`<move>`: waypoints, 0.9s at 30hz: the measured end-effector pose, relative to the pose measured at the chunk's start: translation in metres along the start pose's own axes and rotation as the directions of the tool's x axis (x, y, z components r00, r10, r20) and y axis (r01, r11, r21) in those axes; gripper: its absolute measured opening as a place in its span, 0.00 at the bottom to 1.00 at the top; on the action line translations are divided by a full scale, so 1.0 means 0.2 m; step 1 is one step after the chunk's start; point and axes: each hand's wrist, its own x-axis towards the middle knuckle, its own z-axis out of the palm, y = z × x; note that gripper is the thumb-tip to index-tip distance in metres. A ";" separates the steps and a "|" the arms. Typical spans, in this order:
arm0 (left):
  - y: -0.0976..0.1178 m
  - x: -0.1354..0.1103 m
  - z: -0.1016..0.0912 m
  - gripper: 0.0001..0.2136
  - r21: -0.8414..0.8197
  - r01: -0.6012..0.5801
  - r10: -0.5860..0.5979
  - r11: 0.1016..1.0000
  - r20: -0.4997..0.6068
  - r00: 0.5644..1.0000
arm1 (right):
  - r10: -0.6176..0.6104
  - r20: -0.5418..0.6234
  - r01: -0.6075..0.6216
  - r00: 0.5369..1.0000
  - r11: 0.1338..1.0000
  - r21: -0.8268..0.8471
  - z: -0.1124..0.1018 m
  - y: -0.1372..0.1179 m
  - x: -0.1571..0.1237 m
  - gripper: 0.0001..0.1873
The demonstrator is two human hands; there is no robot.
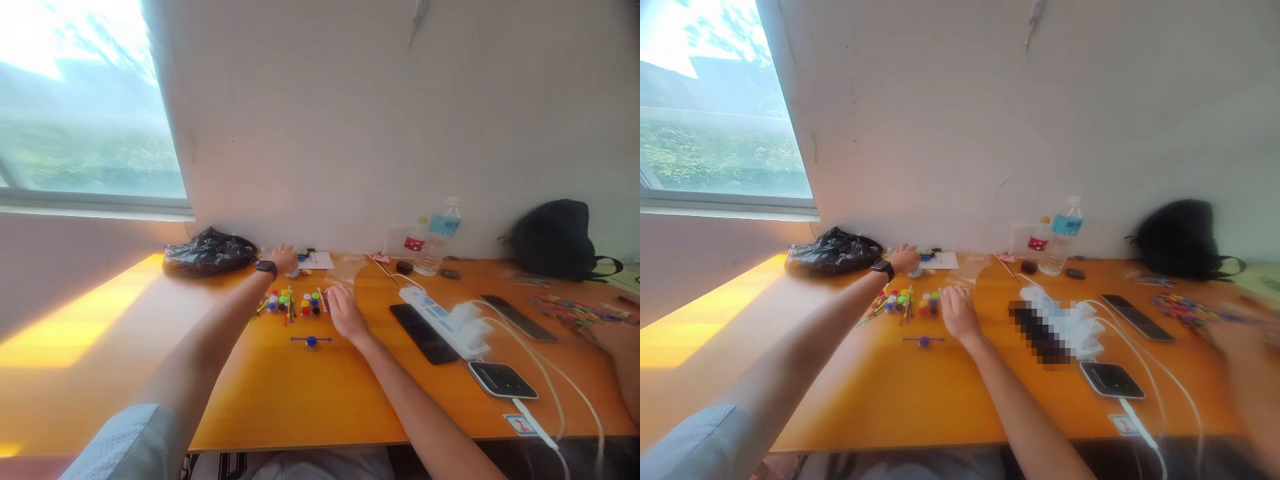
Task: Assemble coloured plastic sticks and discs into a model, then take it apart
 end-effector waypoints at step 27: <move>0.32 -0.60 -0.19 0.27 -0.994 -0.109 -0.207 -0.014 -0.103 0.973 | 0.236 0.285 -0.366 0.929 0.464 0.807 -0.12 -0.11 0.20 0.34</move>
